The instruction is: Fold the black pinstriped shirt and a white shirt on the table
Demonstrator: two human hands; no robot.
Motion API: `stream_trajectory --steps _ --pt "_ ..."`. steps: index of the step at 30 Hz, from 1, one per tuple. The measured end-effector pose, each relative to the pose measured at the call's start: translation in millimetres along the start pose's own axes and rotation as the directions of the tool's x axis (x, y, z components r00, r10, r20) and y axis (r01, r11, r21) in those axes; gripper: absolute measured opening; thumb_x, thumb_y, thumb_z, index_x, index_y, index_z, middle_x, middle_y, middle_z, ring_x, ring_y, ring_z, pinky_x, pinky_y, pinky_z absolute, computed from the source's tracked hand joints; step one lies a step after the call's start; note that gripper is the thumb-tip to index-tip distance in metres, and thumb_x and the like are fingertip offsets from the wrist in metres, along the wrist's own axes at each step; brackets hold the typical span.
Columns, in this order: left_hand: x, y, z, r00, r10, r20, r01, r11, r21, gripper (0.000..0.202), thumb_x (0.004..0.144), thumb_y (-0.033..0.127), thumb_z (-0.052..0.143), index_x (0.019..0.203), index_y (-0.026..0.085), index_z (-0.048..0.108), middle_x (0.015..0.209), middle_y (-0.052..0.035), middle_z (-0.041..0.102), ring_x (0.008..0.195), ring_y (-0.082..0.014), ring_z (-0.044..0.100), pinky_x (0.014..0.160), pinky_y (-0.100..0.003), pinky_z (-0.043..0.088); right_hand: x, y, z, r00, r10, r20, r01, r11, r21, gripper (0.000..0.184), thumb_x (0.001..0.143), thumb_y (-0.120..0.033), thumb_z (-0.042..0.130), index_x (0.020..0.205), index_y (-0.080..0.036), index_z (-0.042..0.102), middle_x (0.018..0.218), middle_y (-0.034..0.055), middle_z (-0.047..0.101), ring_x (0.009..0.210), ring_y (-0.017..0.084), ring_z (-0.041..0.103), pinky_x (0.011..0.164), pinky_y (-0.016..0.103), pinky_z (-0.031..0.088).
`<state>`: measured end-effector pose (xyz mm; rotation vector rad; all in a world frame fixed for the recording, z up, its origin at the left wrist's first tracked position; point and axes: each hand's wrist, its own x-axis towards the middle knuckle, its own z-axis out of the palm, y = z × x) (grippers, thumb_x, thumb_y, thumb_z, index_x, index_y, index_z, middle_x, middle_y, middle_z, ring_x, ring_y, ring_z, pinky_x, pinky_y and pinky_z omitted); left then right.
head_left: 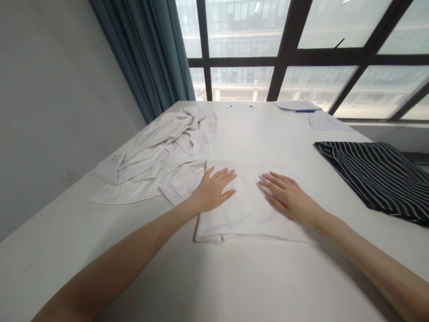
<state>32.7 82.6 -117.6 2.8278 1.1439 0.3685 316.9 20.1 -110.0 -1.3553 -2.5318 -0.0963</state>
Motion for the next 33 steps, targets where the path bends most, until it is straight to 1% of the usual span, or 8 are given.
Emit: stream_trajectory --steps 2,4,7,11,13,18,22,33 --pt "2 -7 2.0 0.999 -0.036 -0.029 0.035 0.999 -0.021 0.044 0.099 0.038 0.039 0.140 0.025 0.044 0.151 -0.0049 0.044 0.142 -0.0195 0.034 0.119 -0.050 0.014 2 -17 -2 0.992 -0.101 0.074 0.090 0.986 0.141 0.044 0.099 -0.038 0.041 0.141 -0.024 0.049 0.151 0.0073 0.044 0.142 0.025 0.034 0.112 0.048 0.033" --pt "3 -11 3.4 0.998 -0.052 -0.040 0.050 0.998 -0.029 0.043 0.099 0.035 0.039 0.141 0.025 0.044 0.151 -0.0044 0.043 0.143 -0.0195 0.033 0.118 -0.050 0.016 1 -33 -4 0.975 -0.181 0.128 0.148 0.962 0.229 0.044 0.100 -0.040 0.041 0.141 -0.027 0.048 0.151 0.0050 0.043 0.143 0.025 0.031 0.114 0.048 0.030" --pt "3 -12 3.3 0.999 -0.039 -0.026 0.039 0.999 -0.003 0.044 0.098 0.034 0.040 0.141 0.025 0.044 0.153 -0.0041 0.040 0.144 -0.0205 0.031 0.118 -0.051 0.016 -1 -50 -6 0.943 -0.279 0.181 0.221 0.933 0.284 0.045 0.100 -0.041 0.040 0.144 -0.032 0.044 0.154 0.0020 0.039 0.145 0.024 0.028 0.117 0.052 0.023" --pt "2 -8 1.0 1.000 -0.015 0.010 0.014 0.998 0.057 0.047 0.098 0.034 0.041 0.143 0.022 0.042 0.155 -0.0059 0.035 0.146 -0.0232 0.026 0.118 -0.054 0.015 -2 -58 -6 0.906 -0.369 0.209 0.292 0.900 0.324 0.060 0.094 -0.054 0.048 0.148 -0.031 0.038 0.157 0.0061 0.031 0.145 0.027 0.027 0.117 0.054 0.020" --pt "2 -7 0.3 1.000 0.003 0.020 -0.005 0.997 0.080 0.049 0.098 0.036 0.041 0.144 0.020 0.040 0.156 -0.0076 0.034 0.146 -0.0244 0.024 0.118 -0.054 0.016 -2 -58 -5 0.905 -0.376 0.198 0.298 0.893 0.337 0.060 0.093 -0.054 0.050 0.148 -0.031 0.039 0.157 0.0065 0.032 0.145 0.027 0.028 0.117 0.053 0.021" --pt "1 -7 0.0 0.998 0.047 0.047 -0.052 0.992 0.113 0.054 0.098 0.041 0.041 0.146 0.018 0.038 0.157 -0.0113 0.029 0.148 -0.0254 0.020 0.118 -0.051 0.016 1 -55 -3 0.927 -0.331 0.178 0.247 0.893 0.377 0.045 0.099 -0.043 0.045 0.142 -0.031 0.048 0.152 0.0032 0.041 0.141 0.021 0.035 0.117 0.047 0.024" --pt "1 -7 -0.6 0.996 0.056 0.071 -0.064 0.991 0.118 0.055 0.098 0.043 0.041 0.147 0.018 0.037 0.158 -0.0123 0.026 0.148 -0.0257 0.020 0.118 -0.052 0.017 2 -54 -5 0.930 -0.315 0.189 0.211 0.879 0.427 0.044 0.097 -0.042 0.049 0.139 -0.031 0.051 0.151 0.0033 0.044 0.140 0.022 0.037 0.116 0.046 0.025" --pt "2 -7 0.7 0.999 0.033 0.026 -0.035 0.997 0.076 0.048 0.098 0.037 0.042 0.143 0.022 0.043 0.156 -0.0104 0.032 0.146 -0.0242 0.026 0.118 -0.051 0.019 2 -53 -4 0.936 -0.312 0.160 0.204 0.857 0.474 0.045 0.094 -0.039 0.054 0.139 -0.029 0.052 0.148 0.0052 0.047 0.139 0.022 0.039 0.117 0.045 0.024"
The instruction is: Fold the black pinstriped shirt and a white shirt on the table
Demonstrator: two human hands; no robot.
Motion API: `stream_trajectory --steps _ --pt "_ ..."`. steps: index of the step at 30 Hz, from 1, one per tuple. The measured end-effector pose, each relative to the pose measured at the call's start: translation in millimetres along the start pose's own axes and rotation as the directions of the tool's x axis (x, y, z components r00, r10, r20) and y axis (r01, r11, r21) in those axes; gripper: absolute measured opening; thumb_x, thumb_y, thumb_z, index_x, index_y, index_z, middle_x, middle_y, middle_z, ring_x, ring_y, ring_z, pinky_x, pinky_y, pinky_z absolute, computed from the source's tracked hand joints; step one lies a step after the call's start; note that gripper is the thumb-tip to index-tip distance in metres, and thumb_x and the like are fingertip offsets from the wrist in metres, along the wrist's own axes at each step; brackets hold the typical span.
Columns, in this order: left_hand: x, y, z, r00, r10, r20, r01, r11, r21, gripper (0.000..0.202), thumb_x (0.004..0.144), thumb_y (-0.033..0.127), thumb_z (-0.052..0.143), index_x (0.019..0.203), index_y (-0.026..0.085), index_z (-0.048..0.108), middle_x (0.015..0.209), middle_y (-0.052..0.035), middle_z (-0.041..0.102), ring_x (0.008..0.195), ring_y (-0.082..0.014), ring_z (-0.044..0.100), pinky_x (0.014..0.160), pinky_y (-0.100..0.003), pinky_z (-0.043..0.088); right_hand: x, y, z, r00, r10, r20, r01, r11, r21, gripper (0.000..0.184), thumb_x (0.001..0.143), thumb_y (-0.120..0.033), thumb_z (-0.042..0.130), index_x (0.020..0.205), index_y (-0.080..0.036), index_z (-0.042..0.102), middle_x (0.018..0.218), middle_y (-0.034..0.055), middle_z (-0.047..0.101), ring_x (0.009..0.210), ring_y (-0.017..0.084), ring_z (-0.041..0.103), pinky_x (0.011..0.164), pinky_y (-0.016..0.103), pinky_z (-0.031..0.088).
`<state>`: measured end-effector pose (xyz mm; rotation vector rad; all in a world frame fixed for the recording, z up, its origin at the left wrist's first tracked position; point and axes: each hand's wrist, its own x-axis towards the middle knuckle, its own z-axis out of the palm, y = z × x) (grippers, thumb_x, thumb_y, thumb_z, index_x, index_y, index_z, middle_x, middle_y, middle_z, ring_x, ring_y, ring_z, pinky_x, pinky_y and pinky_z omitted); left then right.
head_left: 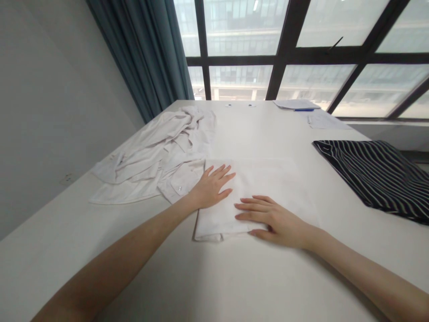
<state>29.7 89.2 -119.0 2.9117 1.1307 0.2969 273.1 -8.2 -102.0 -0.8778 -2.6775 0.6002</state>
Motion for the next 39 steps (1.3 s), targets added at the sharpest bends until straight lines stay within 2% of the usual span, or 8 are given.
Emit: stream_trajectory --steps 20,39 --pt "0.3 -0.9 1.2 0.999 -0.016 -0.041 0.014 0.998 -0.061 0.044 0.096 0.032 0.047 0.138 0.022 0.049 0.153 -0.0095 0.040 0.143 -0.0233 0.033 0.117 -0.049 0.021 0.7 -2.4 -1.8 1.000 0.002 0.024 -0.001 0.999 -0.047 0.044 0.095 -0.036 0.053 0.138 -0.028 0.052 0.149 0.0044 0.046 0.139 0.021 0.039 0.116 0.045 0.025" --pt "0.4 -2.2 2.5 0.998 -0.019 -0.060 0.014 0.996 -0.086 0.042 0.096 0.032 0.046 0.137 0.023 0.050 0.151 -0.0094 0.042 0.141 -0.0231 0.035 0.117 -0.049 0.022 0.8 -2.3 -1.8 1.000 0.004 0.008 -0.004 1.000 -0.025 0.044 0.094 -0.036 0.054 0.138 -0.029 0.052 0.148 0.0049 0.048 0.138 0.021 0.040 0.116 0.045 0.025"
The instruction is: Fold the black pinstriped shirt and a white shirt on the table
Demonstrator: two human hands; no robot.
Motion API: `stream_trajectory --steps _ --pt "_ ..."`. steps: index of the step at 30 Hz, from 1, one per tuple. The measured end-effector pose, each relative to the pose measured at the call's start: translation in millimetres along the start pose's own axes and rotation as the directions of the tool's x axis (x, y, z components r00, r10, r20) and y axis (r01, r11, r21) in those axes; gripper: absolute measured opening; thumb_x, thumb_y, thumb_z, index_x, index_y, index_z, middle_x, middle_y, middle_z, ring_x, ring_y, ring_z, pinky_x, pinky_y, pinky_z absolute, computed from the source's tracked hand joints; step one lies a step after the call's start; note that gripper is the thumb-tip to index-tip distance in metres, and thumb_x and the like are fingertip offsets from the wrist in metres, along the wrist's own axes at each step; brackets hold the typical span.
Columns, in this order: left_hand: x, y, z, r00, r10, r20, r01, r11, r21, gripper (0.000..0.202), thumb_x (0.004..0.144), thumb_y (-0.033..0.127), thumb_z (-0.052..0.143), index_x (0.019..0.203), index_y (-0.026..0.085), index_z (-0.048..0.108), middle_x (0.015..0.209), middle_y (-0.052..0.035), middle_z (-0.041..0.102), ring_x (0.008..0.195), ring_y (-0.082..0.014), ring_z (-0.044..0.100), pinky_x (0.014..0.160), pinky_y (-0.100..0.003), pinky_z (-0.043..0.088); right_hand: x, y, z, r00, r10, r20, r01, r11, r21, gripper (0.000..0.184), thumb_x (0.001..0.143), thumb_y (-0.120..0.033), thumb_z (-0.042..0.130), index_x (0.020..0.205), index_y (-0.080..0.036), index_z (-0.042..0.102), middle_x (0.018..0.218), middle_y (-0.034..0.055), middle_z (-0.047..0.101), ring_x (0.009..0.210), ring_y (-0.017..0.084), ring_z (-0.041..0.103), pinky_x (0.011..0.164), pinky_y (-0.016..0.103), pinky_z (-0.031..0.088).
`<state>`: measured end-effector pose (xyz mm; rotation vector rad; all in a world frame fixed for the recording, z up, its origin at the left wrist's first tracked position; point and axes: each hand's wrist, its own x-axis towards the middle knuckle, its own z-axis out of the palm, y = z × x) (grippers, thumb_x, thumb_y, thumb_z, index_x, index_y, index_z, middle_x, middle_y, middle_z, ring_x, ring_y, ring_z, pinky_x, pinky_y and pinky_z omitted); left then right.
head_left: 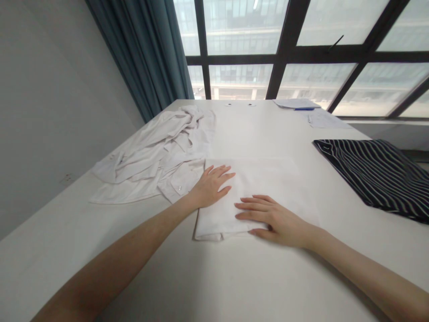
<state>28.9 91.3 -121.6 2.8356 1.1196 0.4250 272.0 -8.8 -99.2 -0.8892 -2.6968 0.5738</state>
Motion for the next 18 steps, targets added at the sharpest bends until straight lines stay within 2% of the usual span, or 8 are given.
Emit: stream_trajectory --steps 18 --pt "0.3 0.3 0.2 1.000 -0.011 -0.004 0.011 1.000 -0.009 0.041 0.096 0.031 0.046 0.135 0.023 0.051 0.150 -0.0089 0.043 0.141 -0.0225 0.036 0.117 -0.049 0.023 -0.4 0.0 0.1 1.000 -0.004 0.004 0.004 1.000 -0.014 0.044 0.095 -0.037 0.053 0.138 -0.028 0.052 0.149 0.0047 0.047 0.139 0.021 0.040 0.116 0.045 0.026"
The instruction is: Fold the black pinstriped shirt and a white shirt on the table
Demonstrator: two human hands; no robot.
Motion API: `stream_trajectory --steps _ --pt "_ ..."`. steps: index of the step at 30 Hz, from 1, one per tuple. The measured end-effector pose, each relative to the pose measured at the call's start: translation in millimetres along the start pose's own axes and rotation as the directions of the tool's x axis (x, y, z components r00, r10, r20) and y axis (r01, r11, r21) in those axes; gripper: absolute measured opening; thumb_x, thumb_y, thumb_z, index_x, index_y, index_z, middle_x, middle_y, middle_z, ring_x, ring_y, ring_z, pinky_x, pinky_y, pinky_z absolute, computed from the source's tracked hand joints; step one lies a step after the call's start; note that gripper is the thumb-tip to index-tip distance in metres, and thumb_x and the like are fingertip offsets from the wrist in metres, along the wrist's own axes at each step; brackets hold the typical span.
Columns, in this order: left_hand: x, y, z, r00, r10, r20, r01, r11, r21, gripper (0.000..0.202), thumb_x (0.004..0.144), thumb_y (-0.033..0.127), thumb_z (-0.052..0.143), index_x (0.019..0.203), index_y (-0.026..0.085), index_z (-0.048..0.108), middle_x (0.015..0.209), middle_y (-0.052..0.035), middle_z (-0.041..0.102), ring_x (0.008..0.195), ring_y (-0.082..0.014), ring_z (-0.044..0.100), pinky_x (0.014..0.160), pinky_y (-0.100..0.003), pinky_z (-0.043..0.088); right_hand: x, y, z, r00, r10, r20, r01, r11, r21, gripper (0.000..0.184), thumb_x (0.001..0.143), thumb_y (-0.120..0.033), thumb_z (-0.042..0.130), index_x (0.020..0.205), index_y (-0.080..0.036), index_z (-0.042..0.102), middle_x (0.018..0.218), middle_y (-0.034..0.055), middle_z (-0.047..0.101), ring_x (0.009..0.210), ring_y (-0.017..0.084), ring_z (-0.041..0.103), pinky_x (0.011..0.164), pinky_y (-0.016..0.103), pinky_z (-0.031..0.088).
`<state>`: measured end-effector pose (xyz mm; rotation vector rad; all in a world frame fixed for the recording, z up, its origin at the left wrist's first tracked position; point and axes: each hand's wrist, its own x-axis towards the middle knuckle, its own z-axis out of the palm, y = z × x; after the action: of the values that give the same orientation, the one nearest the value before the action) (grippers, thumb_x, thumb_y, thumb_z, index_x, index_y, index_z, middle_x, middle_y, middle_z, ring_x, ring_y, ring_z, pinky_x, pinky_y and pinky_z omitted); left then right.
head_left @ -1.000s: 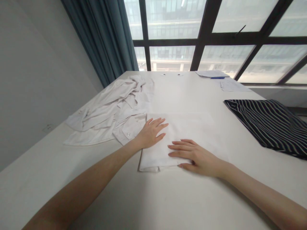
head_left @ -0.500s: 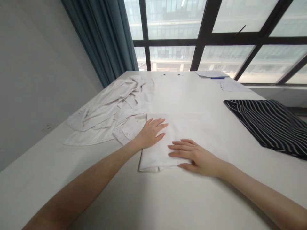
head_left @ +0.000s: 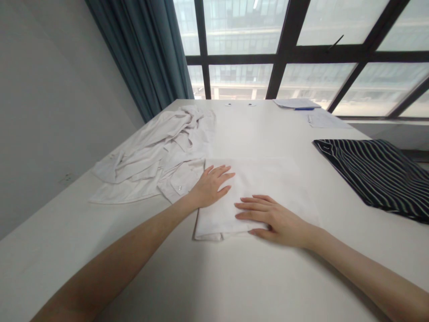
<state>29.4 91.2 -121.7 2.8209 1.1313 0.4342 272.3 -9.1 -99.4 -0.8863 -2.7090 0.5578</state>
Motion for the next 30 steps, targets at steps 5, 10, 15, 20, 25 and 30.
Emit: stream_trajectory --steps 5,10,15,20,25,30 --pt "-0.1 0.5 -0.8 1.000 0.003 -0.002 -0.003 1.000 -0.005 0.041 0.095 0.030 0.047 0.135 0.022 0.052 0.150 -0.0098 0.044 0.140 -0.0232 0.037 0.117 -0.049 0.023 -0.2 0.0 0.1 1.000 0.005 0.011 -0.005 1.000 -0.015 0.044 0.096 -0.038 0.052 0.139 -0.028 0.051 0.149 0.0038 0.046 0.139 0.021 0.039 0.117 0.045 0.025" --pt "0.2 1.9 -2.4 1.000 -0.004 0.009 0.004 1.000 -0.002 0.041 0.095 0.030 0.047 0.136 0.023 0.052 0.150 -0.0092 0.044 0.140 -0.0228 0.037 0.117 -0.049 0.023 0.3 -0.1 -0.4 1.000 0.002 0.009 -0.001 1.000 -0.009 0.044 0.095 -0.037 0.052 0.138 -0.028 0.052 0.149 0.0044 0.046 0.139 0.021 0.039 0.117 0.044 0.025" --pt "0.3 1.4 -1.7 1.000 -0.001 0.000 0.001 1.000 -0.005 0.041 0.095 0.030 0.048 0.135 0.022 0.052 0.150 -0.0094 0.044 0.140 -0.0230 0.037 0.117 -0.049 0.023 0.0 -0.3 -0.4 1.000 0.004 0.004 -0.004 1.000 0.001 0.044 0.094 -0.036 0.054 0.138 -0.028 0.052 0.149 0.0040 0.047 0.139 0.020 0.039 0.117 0.044 0.024" --pt "-0.4 -1.1 1.7 1.000 0.011 -0.017 -0.011 1.000 -0.008 0.040 0.096 0.030 0.047 0.135 0.023 0.052 0.150 -0.0089 0.044 0.140 -0.0231 0.037 0.117 -0.049 0.023 0.2 -0.1 0.3 1.000 0.007 0.002 -0.007 1.000 0.012 0.044 0.094 -0.037 0.054 0.138 -0.028 0.053 0.148 0.0044 0.047 0.139 0.021 0.039 0.117 0.044 0.025" --pt "-0.4 -2.0 2.5 1.000 0.011 -0.015 -0.011 1.000 -0.003 0.041 0.096 0.030 0.046 0.136 0.023 0.052 0.150 -0.0094 0.044 0.140 -0.0233 0.037 0.117 -0.049 0.023 0.1 0.3 -1.0 1.000 0.006 -0.010 -0.006 0.998 0.055 0.045 0.094 -0.039 0.053 0.138 -0.028 0.053 0.148 0.0050 0.047 0.138 0.022 0.040 0.117 0.044 0.024" --pt "-0.3 0.9 -1.6 0.999 -0.008 0.038 0.007 0.999 0.037 0.045 0.097 0.032 0.045 0.141 0.024 0.046 0.154 -0.0085 0.037 0.144 -0.0241 0.030 0.117 -0.051 0.020 0.0 2.1 -7.2 0.999 0.032 0.023 -0.036 0.980 0.195 0.036 0.099 -0.040 0.045 0.129 -0.029 0.061 0.142 0.0023 0.055 0.140 0.020 0.038 0.117 0.044 0.022"
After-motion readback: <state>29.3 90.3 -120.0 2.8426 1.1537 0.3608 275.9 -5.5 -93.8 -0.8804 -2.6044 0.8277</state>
